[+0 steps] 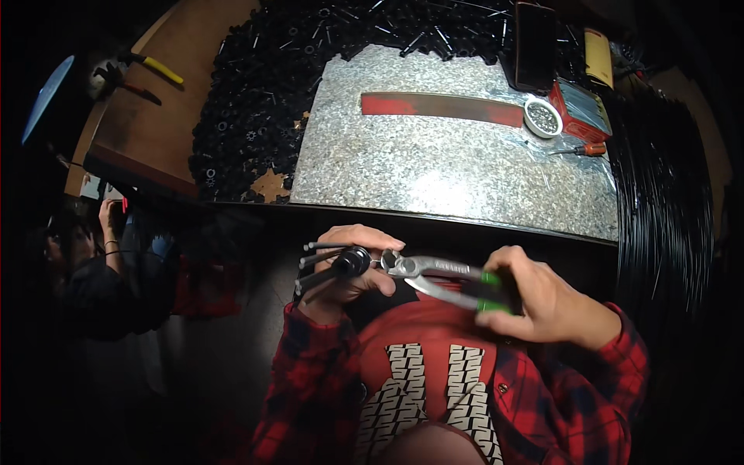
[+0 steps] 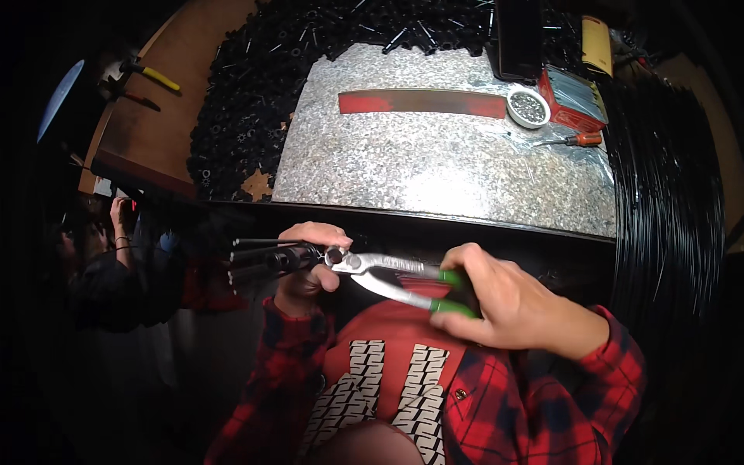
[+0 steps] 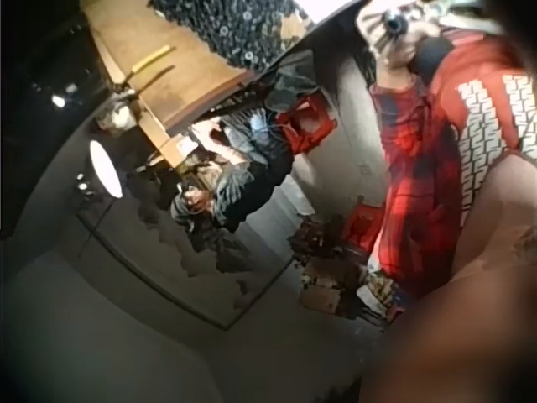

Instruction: Assembling electrical wires by attaching connectors and using pliers.

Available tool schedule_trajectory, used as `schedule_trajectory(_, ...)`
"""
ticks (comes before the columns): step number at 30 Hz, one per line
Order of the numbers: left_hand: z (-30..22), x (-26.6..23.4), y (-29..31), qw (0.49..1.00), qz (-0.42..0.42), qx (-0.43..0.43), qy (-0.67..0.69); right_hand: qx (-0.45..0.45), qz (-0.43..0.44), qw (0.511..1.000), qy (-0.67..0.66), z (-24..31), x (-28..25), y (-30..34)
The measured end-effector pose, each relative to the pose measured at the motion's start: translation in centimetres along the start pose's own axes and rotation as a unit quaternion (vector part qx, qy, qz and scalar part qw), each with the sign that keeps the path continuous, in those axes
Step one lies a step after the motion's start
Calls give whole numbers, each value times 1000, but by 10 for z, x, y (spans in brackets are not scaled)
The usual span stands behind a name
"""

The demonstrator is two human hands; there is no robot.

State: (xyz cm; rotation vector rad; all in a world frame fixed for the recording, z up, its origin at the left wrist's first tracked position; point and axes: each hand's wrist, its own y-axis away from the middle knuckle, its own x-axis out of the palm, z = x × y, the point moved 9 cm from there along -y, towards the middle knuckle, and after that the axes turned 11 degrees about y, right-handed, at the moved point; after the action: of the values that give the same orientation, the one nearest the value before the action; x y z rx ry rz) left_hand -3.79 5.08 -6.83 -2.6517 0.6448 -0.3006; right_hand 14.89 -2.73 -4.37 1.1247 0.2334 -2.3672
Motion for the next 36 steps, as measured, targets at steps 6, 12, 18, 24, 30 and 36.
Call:
schedule_trajectory(6, 3, 2, -8, 996, 30, -71, 52, 165, 154, 934, -276, -15, 31, 7)
schedule_trajectory(12, 21, 7, -13, 991, 81, -51, 94, 189, 272, 897, -291, -14, 50, 12)
schedule_trajectory(18, 23, -14, -12, 990, 1, -108, 89, -100, -152, 971, 152, 10, -11, -5)
schedule_trajectory(24, 24, 7, -17, 980, 108, -122, 114, 205, 253, 753, -572, -26, 75, 15)
schedule_trajectory(30, 23, 5, -18, 985, 57, -115, 118, 46, 49, 998, 17, -11, 21, -17)
schedule_trajectory(36, 35, 14, -14, 978, 31, -114, 173, -33, -25, 991, 126, -10, 7, -24)
